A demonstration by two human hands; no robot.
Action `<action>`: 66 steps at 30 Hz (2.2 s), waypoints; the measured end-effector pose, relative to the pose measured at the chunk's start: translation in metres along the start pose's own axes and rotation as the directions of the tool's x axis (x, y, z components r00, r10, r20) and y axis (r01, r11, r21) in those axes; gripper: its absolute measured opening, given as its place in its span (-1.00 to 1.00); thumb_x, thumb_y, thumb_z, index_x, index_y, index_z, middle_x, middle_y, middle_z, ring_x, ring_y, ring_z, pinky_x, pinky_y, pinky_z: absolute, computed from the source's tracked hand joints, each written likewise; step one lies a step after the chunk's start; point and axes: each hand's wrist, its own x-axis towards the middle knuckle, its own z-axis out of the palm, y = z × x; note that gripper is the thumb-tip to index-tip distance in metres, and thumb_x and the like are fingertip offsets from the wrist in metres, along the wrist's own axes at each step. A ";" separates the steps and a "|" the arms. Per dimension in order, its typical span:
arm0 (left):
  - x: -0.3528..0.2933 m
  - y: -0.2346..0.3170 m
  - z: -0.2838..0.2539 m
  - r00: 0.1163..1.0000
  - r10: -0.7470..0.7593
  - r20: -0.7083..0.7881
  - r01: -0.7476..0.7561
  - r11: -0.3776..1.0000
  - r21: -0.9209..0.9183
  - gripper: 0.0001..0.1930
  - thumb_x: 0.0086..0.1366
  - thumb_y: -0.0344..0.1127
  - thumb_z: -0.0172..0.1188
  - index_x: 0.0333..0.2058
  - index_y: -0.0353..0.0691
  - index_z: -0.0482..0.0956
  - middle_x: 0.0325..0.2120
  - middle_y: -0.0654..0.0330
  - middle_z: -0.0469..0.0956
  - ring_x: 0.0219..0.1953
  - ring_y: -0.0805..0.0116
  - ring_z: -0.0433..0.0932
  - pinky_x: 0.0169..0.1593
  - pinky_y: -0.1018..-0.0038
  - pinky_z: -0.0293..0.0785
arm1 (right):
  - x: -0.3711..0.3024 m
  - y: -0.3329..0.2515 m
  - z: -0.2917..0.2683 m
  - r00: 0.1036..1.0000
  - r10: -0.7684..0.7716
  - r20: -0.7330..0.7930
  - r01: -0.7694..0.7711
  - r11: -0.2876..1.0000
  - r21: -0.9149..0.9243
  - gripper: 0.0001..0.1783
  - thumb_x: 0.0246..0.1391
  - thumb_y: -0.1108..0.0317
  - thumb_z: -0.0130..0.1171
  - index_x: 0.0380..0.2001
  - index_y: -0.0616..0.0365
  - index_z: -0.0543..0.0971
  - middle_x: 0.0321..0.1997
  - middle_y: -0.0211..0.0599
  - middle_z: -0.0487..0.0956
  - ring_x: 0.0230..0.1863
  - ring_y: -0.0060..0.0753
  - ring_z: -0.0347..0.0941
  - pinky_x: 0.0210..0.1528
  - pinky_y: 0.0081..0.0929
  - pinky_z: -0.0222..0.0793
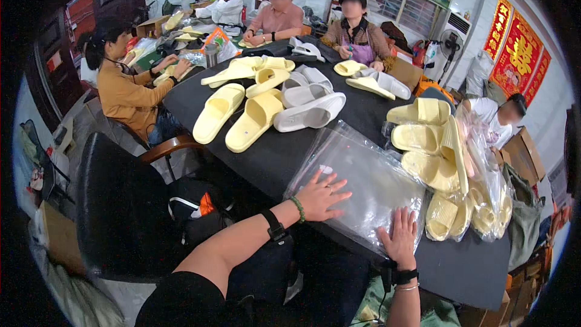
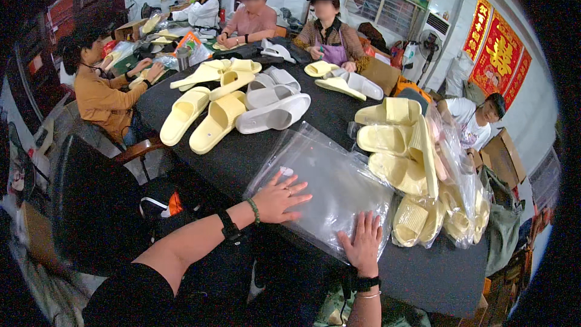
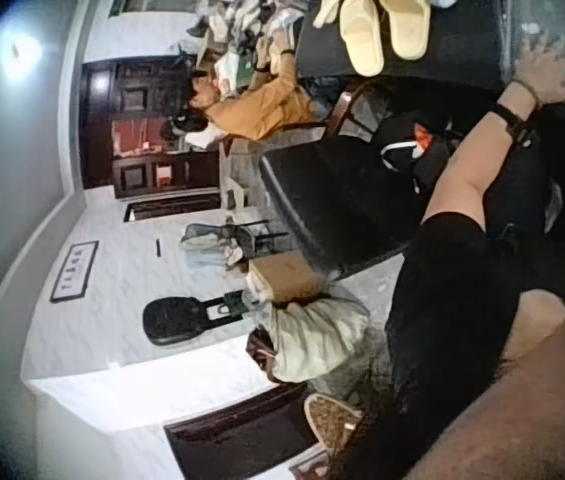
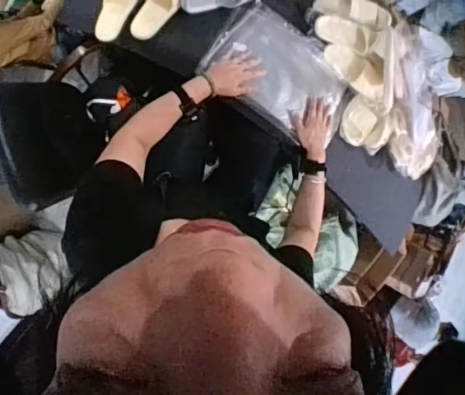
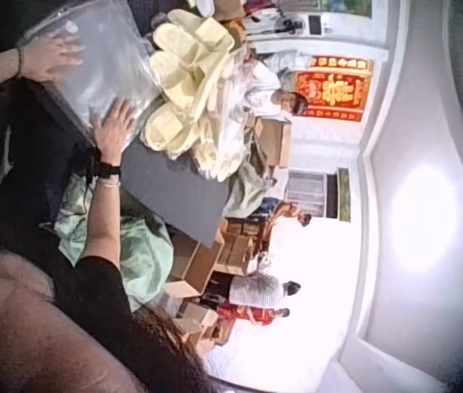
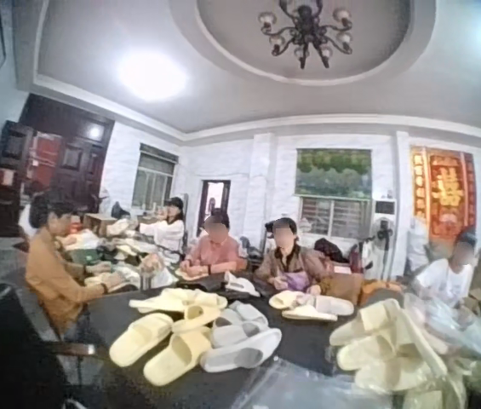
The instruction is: Packaging yellow and pink slippers into plastic bags and placing them in a larger sack.
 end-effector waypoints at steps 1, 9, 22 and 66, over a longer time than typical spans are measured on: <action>0.000 0.000 -0.001 1.000 -0.009 0.027 0.010 1.000 -0.016 -0.38 0.34 0.25 -0.07 0.31 0.20 0.27 0.36 0.13 0.16 0.41 -0.07 0.05 0.39 -0.19 -0.26 | 0.002 -0.001 0.001 1.000 -0.010 -0.010 0.010 1.000 -0.001 -0.02 0.11 -0.26 0.07 0.36 0.28 0.15 0.46 0.21 0.04 0.49 0.26 -0.17 0.44 0.11 -0.23; 0.006 0.004 -0.009 0.979 -0.075 0.188 0.075 0.997 0.010 -0.33 0.33 0.32 -0.16 0.34 0.22 0.20 0.40 0.15 0.06 0.44 -0.03 -0.05 0.41 -0.15 -0.29 | 0.004 0.003 0.007 1.000 0.000 -0.020 0.000 1.000 -0.011 -0.03 0.12 -0.28 0.04 0.36 0.24 0.15 0.47 0.15 0.04 0.49 0.24 -0.15 0.44 0.08 -0.21; 0.023 0.006 -0.026 0.889 -0.123 0.441 0.098 0.992 0.080 -0.27 0.30 0.42 -0.22 0.38 0.31 0.07 0.45 0.20 -0.11 0.48 0.07 -0.19 0.41 -0.16 -0.38 | 0.002 0.007 0.017 0.999 0.012 -0.039 -0.013 1.000 -0.026 -0.02 0.10 -0.36 -0.01 0.35 0.18 0.19 0.45 0.11 0.10 0.47 0.22 -0.07 0.42 0.10 -0.14; 0.028 0.017 -0.005 0.945 0.313 0.095 -0.314 0.949 -0.006 -0.28 0.30 0.31 -0.04 0.33 0.10 0.20 0.37 0.03 0.09 0.42 -0.05 0.01 0.37 -0.27 -0.29 | 0.005 -0.001 0.004 0.999 0.022 -0.035 -0.023 0.999 -0.034 -0.05 0.11 -0.28 0.05 0.33 0.24 0.20 0.45 0.09 0.12 0.48 0.22 -0.08 0.44 0.01 -0.19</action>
